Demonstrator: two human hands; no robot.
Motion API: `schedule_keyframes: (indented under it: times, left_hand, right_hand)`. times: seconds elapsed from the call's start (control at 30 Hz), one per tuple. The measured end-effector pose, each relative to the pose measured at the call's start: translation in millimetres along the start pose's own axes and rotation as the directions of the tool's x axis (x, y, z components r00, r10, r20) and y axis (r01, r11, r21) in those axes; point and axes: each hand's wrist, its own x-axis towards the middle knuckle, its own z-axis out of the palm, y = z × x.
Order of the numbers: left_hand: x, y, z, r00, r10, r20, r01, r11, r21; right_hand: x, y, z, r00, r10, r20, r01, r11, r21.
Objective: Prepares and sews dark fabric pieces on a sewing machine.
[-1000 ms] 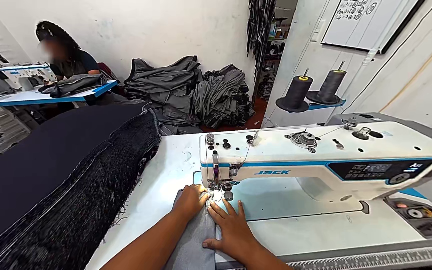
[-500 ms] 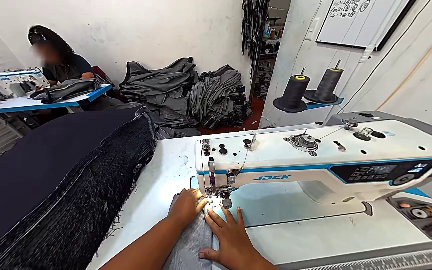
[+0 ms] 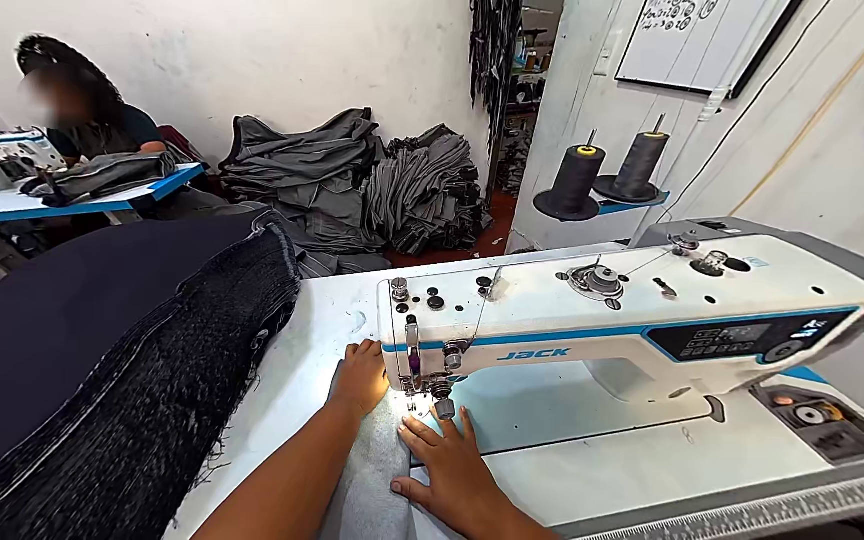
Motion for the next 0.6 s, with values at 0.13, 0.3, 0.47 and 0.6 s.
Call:
schedule_keyframes:
  times: [0.13,0.3,0.47,0.6]
  left_hand:
    - [0,2,-5,0.995,-0.026,0.097,0.027,1.000,-0.011]
    - [-22,-8,-6,0.984,-0.063,0.166,0.080,0.992,-0.099]
    - [-72,-15,-18,0.964,-0.157,0.213,0.180,0.980,-0.090]
    - [-103,-32,-47,0.983,0.038,0.181,0.055,0.873,-0.484]
  right_hand:
    - [3,2,1,0.999,0.005,-0.042,-0.005,1.000,-0.003]
    - [-15,-7,8,0.997,-0.040,-0.072,0.044,0.997,0.063]
    - [-47,-30,32,0.976,-0.163,-0.144,0.175,0.982,0.077]
    - [-52,-34,36,0.929,-0.240,-0.281,0.303,0.931,0.206]
